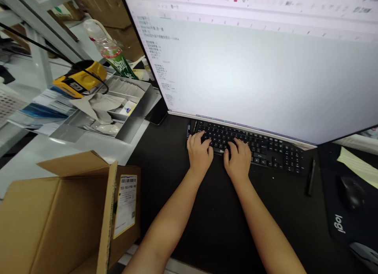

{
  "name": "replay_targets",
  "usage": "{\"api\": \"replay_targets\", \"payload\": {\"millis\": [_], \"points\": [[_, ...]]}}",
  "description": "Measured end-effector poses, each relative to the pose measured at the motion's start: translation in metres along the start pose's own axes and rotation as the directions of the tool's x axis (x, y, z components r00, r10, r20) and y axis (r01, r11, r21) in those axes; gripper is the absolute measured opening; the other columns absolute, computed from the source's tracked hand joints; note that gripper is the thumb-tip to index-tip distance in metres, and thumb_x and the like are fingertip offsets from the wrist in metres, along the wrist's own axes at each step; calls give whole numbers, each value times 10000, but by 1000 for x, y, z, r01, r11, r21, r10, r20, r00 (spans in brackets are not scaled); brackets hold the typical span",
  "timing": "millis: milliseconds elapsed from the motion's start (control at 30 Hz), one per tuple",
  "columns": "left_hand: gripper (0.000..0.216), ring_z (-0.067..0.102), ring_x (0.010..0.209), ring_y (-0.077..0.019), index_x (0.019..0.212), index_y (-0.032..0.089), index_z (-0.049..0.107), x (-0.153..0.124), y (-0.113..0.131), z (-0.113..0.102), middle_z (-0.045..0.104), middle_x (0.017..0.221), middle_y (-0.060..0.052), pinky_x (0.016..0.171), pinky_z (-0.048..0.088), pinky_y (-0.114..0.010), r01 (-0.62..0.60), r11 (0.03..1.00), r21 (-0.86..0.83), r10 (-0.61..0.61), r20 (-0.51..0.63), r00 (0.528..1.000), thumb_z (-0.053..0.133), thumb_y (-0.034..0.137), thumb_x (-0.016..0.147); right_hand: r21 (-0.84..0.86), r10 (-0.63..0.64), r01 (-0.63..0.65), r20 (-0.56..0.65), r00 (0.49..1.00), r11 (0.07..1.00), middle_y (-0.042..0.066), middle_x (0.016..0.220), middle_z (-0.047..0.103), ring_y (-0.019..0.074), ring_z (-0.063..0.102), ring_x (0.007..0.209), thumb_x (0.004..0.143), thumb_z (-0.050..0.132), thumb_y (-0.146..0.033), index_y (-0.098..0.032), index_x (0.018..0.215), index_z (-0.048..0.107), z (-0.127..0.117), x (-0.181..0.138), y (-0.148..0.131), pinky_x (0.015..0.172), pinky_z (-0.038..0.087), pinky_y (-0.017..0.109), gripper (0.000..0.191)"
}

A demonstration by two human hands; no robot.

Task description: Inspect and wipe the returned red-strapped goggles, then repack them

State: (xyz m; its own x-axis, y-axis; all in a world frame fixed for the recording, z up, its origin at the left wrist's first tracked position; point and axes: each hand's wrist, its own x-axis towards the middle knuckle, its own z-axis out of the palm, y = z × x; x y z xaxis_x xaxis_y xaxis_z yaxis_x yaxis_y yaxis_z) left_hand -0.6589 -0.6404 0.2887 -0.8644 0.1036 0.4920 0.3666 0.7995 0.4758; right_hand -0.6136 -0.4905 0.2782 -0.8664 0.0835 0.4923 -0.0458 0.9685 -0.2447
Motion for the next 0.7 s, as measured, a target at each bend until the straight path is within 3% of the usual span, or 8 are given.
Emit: {"api": "replay_targets", "payload": {"millis": [433,700], "points": [[301,490,1304,-313,1022,190,713,1,0,1,589,1328,-140,1161,339,-573,54,999,-5,-54,-19,998,536,72,808,88,26,-22,-40,999,996,120,1136,666,269,564,1110,924,534,-190,-150,1046,692,-4,1,1,1010,436,457,204],[338,449,1346,-331,1074,169,723,1,0,1,537,1397,-166,1164,343,-571,-2,999,33,3,-24,1000,542,58,811,56,51,-45,-108,993,997,105,1118,664,270,549,1121,913,558,-179,-158,992,698,-5,0,0,995,421,440,162]]}}
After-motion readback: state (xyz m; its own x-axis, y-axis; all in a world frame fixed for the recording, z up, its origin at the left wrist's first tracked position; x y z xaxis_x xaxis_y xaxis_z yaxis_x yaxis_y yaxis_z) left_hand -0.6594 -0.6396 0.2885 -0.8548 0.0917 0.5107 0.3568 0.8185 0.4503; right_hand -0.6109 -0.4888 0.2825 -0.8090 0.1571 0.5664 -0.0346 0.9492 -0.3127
